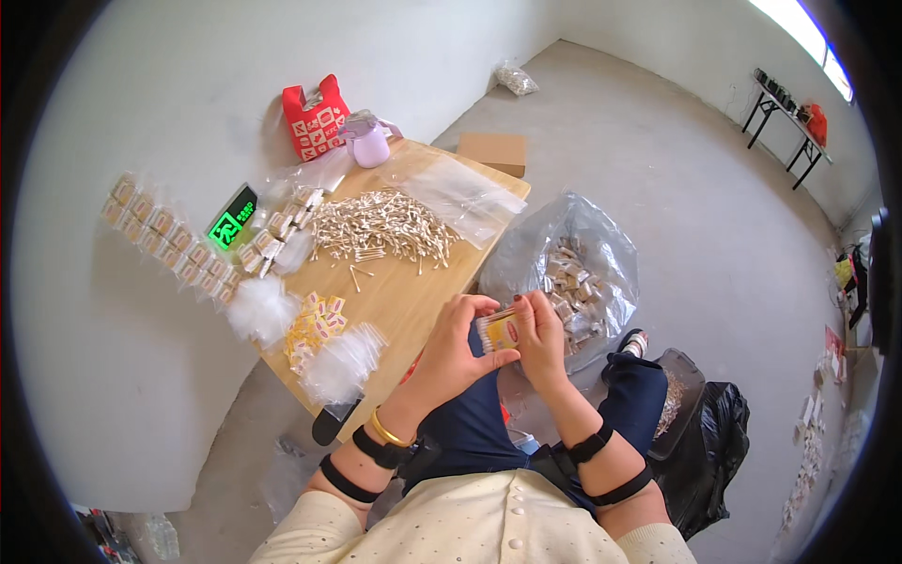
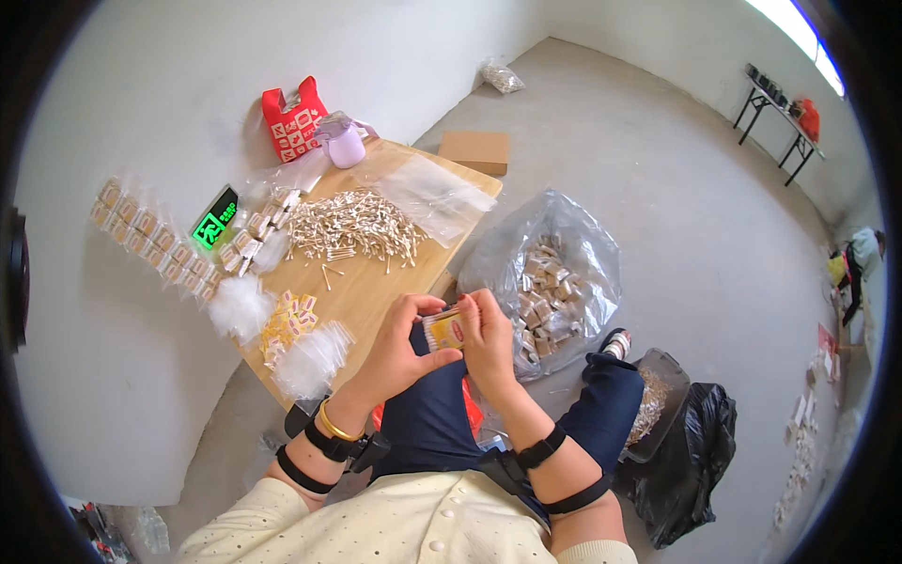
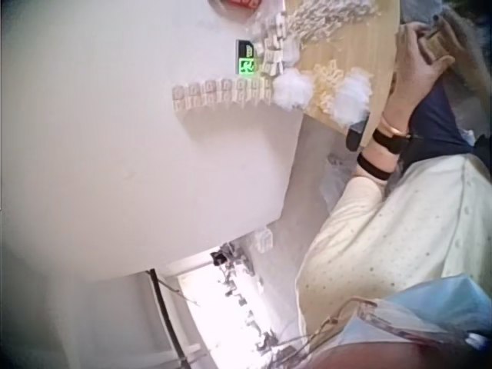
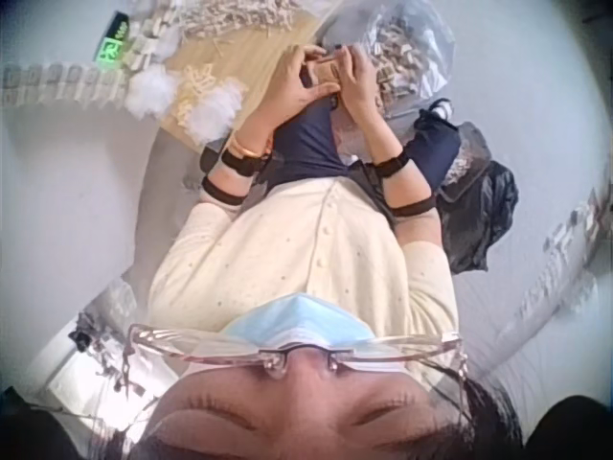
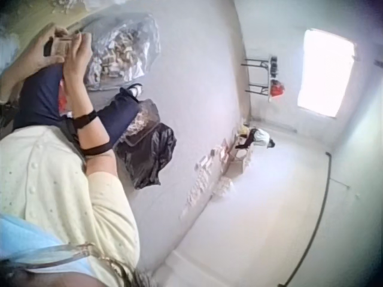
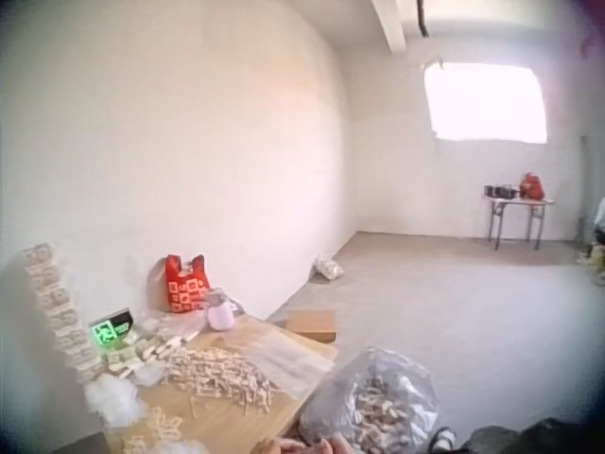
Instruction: The person sits on the floor and packs cotton swabs into small plastic bags. They pick up a bundle of swabs, place them into a bag, and then apply a label to the outside of the package. The finished items are placed into a large plastic bag on the floor.
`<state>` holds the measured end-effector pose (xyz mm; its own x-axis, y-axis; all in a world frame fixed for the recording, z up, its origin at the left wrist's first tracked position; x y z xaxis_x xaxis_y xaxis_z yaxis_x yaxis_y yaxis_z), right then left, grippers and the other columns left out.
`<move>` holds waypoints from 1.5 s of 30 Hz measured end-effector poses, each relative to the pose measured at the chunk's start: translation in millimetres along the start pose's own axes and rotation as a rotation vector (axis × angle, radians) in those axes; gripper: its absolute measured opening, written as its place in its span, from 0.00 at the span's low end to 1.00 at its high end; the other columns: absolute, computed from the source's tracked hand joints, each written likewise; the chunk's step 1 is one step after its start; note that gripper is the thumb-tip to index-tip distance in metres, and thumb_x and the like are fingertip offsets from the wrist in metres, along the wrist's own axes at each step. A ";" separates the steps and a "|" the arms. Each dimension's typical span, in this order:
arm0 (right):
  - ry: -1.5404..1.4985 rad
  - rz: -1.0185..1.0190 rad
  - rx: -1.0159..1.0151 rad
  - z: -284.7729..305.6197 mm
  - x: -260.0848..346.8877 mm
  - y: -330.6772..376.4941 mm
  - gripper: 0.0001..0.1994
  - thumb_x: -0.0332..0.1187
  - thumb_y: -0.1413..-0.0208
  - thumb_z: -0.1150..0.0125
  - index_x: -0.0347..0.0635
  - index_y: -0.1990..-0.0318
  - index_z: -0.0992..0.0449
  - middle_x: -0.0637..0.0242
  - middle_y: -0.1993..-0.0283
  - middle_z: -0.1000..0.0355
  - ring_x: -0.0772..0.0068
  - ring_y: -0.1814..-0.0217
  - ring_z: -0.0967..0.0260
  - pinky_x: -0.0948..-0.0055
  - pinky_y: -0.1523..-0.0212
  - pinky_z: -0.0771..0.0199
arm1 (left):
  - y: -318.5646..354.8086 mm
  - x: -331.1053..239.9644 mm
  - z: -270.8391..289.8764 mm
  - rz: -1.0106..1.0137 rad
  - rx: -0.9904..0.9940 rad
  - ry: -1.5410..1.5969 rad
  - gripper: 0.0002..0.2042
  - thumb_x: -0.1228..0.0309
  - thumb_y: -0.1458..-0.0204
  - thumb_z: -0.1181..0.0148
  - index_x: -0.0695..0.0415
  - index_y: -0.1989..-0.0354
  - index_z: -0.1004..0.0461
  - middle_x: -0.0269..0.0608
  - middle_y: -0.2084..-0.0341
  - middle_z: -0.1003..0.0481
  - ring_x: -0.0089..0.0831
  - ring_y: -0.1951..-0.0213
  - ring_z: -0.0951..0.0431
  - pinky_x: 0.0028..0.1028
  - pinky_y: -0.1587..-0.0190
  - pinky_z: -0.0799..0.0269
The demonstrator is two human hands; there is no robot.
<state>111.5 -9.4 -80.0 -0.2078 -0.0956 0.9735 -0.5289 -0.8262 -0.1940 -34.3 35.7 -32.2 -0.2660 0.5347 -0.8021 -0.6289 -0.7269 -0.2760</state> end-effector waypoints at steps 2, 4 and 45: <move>0.021 0.002 0.028 0.6 1.8 1.0 0.13 0.37 0.33 0.48 0.36 0.65 0.30 0.64 0.78 0.32 0.79 0.74 0.38 0.74 0.73 0.36 | -3.3 10.7 -5.6 0.084 0.049 0.198 0.21 0.67 0.52 0.29 0.60 0.52 0.30 0.40 0.57 0.26 0.29 0.54 0.26 0.30 0.49 0.31; 0.036 -0.012 0.057 0.4 4.7 3.8 0.13 0.38 0.33 0.49 0.35 0.65 0.30 0.63 0.78 0.32 0.78 0.75 0.39 0.73 0.73 0.36 | -4.3 19.5 -9.6 0.099 0.047 0.317 0.16 0.71 0.49 0.30 0.61 0.55 0.28 0.34 0.64 0.23 0.21 0.60 0.24 0.24 0.56 0.29; -0.351 -0.256 -0.399 162.3 -99.5 -1.5 0.16 0.46 0.30 0.57 0.47 0.65 0.30 0.78 0.77 0.35 0.88 0.83 0.43 0.83 0.85 0.46 | 20.3 285.9 65.6 0.621 -0.340 -0.111 0.13 0.68 0.48 0.34 0.60 0.56 0.24 0.39 0.66 0.22 0.28 0.65 0.23 0.27 0.59 0.28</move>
<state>266.6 -88.8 -156.9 0.2161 -0.1556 0.9639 -0.8094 -0.5806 0.0878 -171.0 202.0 -232.4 -0.5853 0.0057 -0.8108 -0.0794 -0.9956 0.0503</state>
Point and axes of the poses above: each hand's wrist, its own y-axis away from the middle knuckle, its own z-axis out of the back of the hand, x = y × z, the point moved 1 cm from there along -y, towards the middle knuckle
